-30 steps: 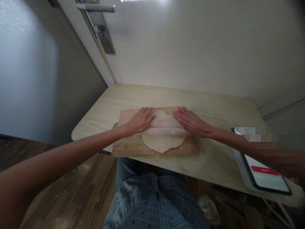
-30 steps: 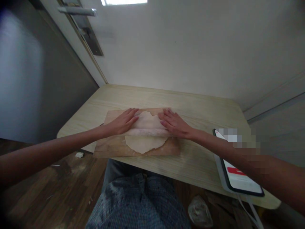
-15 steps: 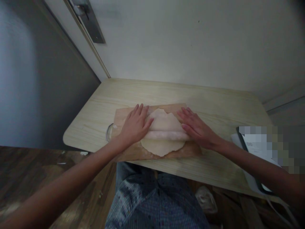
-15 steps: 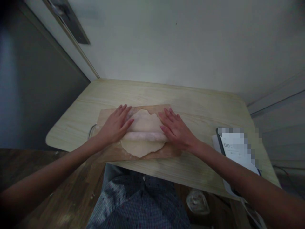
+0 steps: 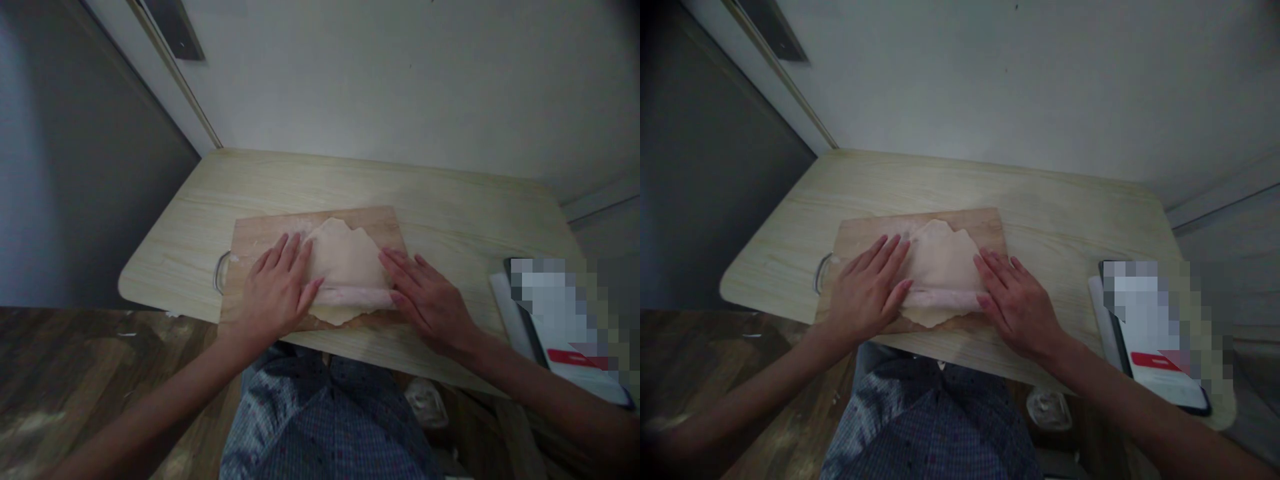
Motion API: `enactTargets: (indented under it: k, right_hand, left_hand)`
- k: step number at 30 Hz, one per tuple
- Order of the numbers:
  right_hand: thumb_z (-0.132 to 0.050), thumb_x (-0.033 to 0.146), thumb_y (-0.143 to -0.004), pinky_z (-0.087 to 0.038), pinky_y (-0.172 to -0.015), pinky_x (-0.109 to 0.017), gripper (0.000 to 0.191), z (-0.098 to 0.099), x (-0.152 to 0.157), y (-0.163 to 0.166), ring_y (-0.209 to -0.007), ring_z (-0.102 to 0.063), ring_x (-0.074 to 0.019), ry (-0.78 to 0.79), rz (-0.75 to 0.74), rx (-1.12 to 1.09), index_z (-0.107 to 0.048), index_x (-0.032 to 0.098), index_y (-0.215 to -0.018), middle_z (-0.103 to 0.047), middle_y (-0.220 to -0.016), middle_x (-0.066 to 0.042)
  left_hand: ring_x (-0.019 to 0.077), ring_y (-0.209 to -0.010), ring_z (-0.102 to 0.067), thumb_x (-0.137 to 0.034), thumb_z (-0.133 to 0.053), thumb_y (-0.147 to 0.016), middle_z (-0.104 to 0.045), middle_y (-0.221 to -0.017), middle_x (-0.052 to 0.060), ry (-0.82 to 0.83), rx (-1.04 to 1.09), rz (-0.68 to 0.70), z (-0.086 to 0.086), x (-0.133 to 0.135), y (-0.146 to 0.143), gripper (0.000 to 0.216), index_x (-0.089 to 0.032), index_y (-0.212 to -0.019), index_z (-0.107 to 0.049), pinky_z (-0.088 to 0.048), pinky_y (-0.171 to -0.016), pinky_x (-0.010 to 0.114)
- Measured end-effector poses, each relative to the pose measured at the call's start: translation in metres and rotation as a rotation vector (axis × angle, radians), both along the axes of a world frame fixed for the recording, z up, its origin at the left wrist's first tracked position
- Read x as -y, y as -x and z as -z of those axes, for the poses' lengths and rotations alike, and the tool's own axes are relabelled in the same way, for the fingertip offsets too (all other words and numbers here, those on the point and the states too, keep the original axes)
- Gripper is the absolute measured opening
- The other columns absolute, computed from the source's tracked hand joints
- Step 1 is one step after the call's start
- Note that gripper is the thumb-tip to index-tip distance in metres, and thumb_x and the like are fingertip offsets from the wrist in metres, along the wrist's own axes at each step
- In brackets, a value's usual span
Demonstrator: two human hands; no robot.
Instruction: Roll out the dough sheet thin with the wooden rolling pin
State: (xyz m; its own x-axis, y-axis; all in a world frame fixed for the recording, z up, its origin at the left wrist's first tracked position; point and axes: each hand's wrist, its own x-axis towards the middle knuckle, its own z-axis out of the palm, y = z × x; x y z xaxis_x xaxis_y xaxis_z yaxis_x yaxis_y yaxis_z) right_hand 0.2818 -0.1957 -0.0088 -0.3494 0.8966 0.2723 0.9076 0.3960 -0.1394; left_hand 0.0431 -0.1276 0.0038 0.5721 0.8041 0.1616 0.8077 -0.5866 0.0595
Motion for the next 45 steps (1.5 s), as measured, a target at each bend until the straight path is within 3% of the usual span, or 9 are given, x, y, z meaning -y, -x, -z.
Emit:
enactTargets:
  k: [7, 17, 27, 31, 37, 45]
  right_hand:
    - [-0.033, 0.027, -0.089, -0.037, -0.099, -0.040, 0.047, 0.002, 0.015, 0.007, -0.123, -0.041, -0.0240, -0.052, 0.010, 0.068, -0.044, 0.004, -0.129, -0.044, -0.134, -0.017]
    - [-0.038, 0.023, -0.087, -0.038, -0.097, -0.040, 0.045, 0.008, 0.033, 0.014, -0.120, -0.046, -0.0247, -0.131, 0.020, 0.092, -0.046, 0.005, -0.127, -0.049, -0.131, -0.016]
    - [-0.038, 0.024, -0.086, -0.036, -0.099, -0.043, 0.058, 0.012, 0.048, 0.018, -0.124, -0.041, -0.0231, -0.109, 0.060, 0.053, -0.023, 0.013, -0.142, -0.043, -0.136, -0.014]
    - [-0.035, 0.024, -0.088, -0.034, -0.101, -0.044, 0.056, 0.009, 0.037, 0.016, -0.124, -0.042, -0.0222, -0.059, 0.086, 0.040, -0.022, 0.014, -0.142, -0.046, -0.134, -0.011]
    - [-0.027, 0.028, -0.090, -0.036, -0.101, -0.045, 0.049, -0.001, 0.001, 0.012, -0.124, -0.042, -0.0208, 0.069, 0.176, -0.016, -0.034, 0.017, -0.137, -0.046, -0.134, -0.009]
    - [-0.024, 0.037, -0.090, -0.036, -0.099, -0.050, 0.051, -0.004, -0.043, 0.007, -0.127, -0.037, -0.0251, 0.183, 0.237, -0.060, -0.036, 0.020, -0.136, -0.043, -0.137, -0.009]
  left_hand:
    - [0.0289, -0.122, -0.044, -0.046, -0.023, -0.090, -0.046, -0.133, 0.018, -0.049, 0.011, 0.034, 0.004, 0.015, 0.003, 0.060, -0.006, -0.131, -0.041, -0.041, -0.094, 0.043]
    - [0.0314, -0.119, -0.047, -0.046, -0.024, -0.089, -0.049, -0.129, 0.020, -0.138, 0.032, 0.025, 0.014, 0.037, 0.009, 0.061, -0.003, -0.127, -0.046, -0.037, -0.096, 0.046]
    - [0.0286, -0.117, -0.049, -0.045, -0.027, -0.089, -0.050, -0.128, 0.019, -0.141, 0.038, 0.015, 0.020, 0.057, 0.013, 0.058, -0.006, -0.128, -0.044, -0.041, -0.094, 0.043]
    - [0.0292, -0.117, -0.049, -0.046, -0.027, -0.089, -0.048, -0.131, 0.019, -0.085, 0.035, -0.019, 0.015, 0.056, 0.007, 0.059, -0.006, -0.130, -0.043, -0.042, -0.092, 0.044]
    - [0.0281, -0.123, -0.043, -0.048, -0.027, -0.090, -0.040, -0.138, 0.017, -0.043, -0.003, -0.076, 0.005, 0.045, -0.003, 0.057, -0.012, -0.133, -0.039, -0.042, -0.093, 0.042]
    - [0.0303, -0.128, -0.035, -0.046, -0.028, -0.091, -0.039, -0.140, 0.013, 0.020, -0.009, -0.120, -0.004, 0.019, -0.010, 0.054, -0.015, -0.133, -0.040, -0.041, -0.095, 0.044]
